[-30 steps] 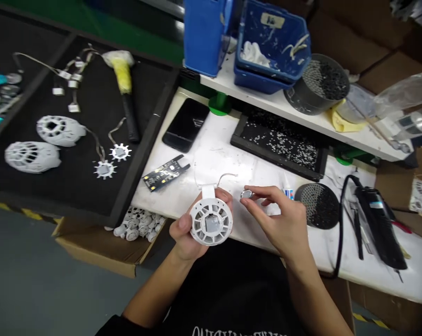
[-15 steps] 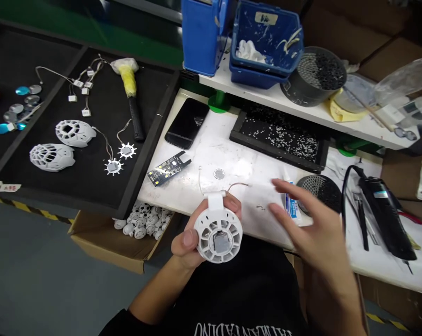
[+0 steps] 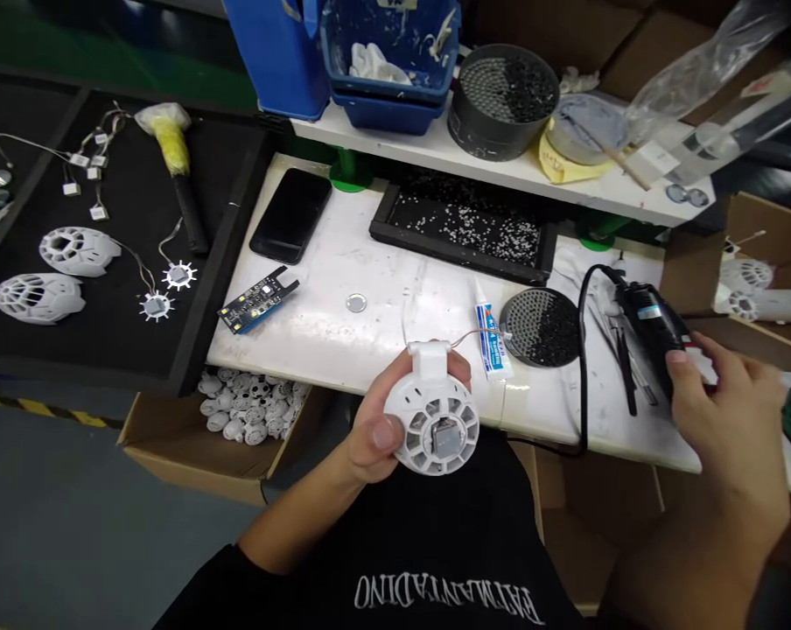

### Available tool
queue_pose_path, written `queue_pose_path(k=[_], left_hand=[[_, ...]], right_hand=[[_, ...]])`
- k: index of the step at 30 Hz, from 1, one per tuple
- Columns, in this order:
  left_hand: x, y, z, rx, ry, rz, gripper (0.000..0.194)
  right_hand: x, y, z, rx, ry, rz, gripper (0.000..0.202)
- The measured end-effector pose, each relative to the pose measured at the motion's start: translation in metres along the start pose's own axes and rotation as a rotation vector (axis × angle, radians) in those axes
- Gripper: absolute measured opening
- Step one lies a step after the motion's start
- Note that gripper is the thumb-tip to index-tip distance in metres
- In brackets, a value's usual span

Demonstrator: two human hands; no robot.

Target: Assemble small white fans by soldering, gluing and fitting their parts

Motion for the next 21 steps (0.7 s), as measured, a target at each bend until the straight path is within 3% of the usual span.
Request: queue_pose_path(k=[3, 6, 8, 14, 18, 21], left_hand=[[0.008, -0.009, 0.002, -0.029, -0.031, 0.046, 0.063], [0.012, -0.019, 0.008, -0.094, -0.026, 0.104, 0.065], [0.011, -0.026, 0.012, -0.154, -0.003, 0.124, 0.066], [-0.003, -0.039, 0.001, -0.152, 0.104, 0.056, 0.064], [0.001, -0.043, -0.015, -0.06, 0.04, 0.039, 0.062], [-0.008, -0.048, -0.021, -0.048, 0.093, -0.037, 0.061]], right_hand=[[0.006, 0.0, 0.0, -0.077, 0.054, -0.092, 0.062], [0.012, -0.012, -0.003, -0.105, 0.03, -0.102, 0.064], [0.018, -0.021, -0.004, -0.028, -0.064, 0.01, 0.065], [0.002, -0.044, -0.004, 0.041, -0.112, 0.078, 0.072], [-0.033, -0.051, 0.004, 0.007, 0.026, 0.0, 0.08], [-0.067, -0.048, 0.014, 0.051, 0.355, -0.02, 0.081]])
Point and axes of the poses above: each hand's wrist, its own z-axis away from the middle knuckle, its own x-axis out of the palm, y = z × x, the point moved 9 cm from there along -z, towards the middle knuckle, and after that the axes turned 5 degrees about -x, right-handed, at the moved point
